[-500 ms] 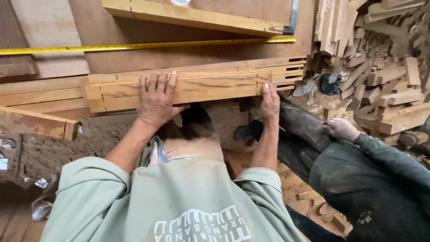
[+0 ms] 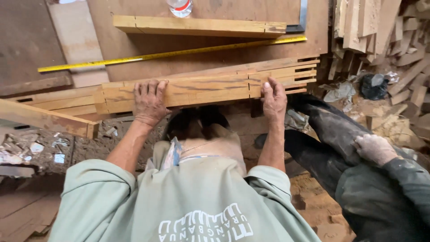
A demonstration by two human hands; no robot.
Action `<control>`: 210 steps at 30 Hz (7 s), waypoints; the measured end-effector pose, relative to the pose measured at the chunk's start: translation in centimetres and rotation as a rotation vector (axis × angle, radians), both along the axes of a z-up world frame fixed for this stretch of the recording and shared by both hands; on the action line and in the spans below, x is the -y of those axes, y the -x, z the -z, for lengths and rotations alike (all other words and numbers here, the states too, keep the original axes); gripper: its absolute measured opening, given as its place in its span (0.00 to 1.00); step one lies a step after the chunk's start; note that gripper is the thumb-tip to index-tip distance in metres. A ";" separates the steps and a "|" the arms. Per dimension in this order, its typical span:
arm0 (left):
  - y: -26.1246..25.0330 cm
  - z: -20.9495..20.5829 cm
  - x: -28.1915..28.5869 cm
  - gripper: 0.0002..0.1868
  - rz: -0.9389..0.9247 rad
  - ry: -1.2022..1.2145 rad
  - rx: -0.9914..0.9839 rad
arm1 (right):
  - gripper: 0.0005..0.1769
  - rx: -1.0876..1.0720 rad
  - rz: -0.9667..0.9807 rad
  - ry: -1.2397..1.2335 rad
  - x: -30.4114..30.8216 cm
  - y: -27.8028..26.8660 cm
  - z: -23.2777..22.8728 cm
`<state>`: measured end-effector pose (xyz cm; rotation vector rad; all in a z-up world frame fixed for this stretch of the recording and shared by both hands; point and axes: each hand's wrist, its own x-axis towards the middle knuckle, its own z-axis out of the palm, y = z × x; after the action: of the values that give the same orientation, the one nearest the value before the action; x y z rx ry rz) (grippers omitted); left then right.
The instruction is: Measuring wooden boards with a tape measure and marking them with a pencil and a square for cutting.
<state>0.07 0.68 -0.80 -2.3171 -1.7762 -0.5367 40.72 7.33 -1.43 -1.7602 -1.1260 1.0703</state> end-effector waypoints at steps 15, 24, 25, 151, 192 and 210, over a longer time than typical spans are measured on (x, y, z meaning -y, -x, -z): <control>-0.8 1.4 0.5 0.52 -0.113 -0.017 0.011 | 0.22 0.632 -0.344 -0.858 0.3 1.9 -0.6; -1.7 4.1 0.5 0.67 -0.209 0.061 0.045 | 0.27 0.907 -0.606 -0.560 -3.5 6.5 -0.2; -3.1 2.5 0.8 0.67 -0.222 0.061 0.045 | 0.27 0.903 -0.618 -0.567 -3.5 5.9 0.4; 13.2 0.3 9.9 0.08 -0.919 0.328 1.277 | 0.19 0.198 0.091 -0.555 -12.0 3.6 3.9; 11.2 2.4 9.1 0.35 -0.724 0.183 1.189 | 0.24 0.891 -0.074 -0.234 -4.7 2.1 3.3; 11.7 4.7 9.7 0.16 -0.772 0.196 1.185 | 0.24 0.942 -0.029 -0.236 -4.7 0.9 4.2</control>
<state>-11.58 -9.05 -5.46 -1.0931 -3.0085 -1.8104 39.84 11.98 -5.67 -2.0852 -1.7297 0.0387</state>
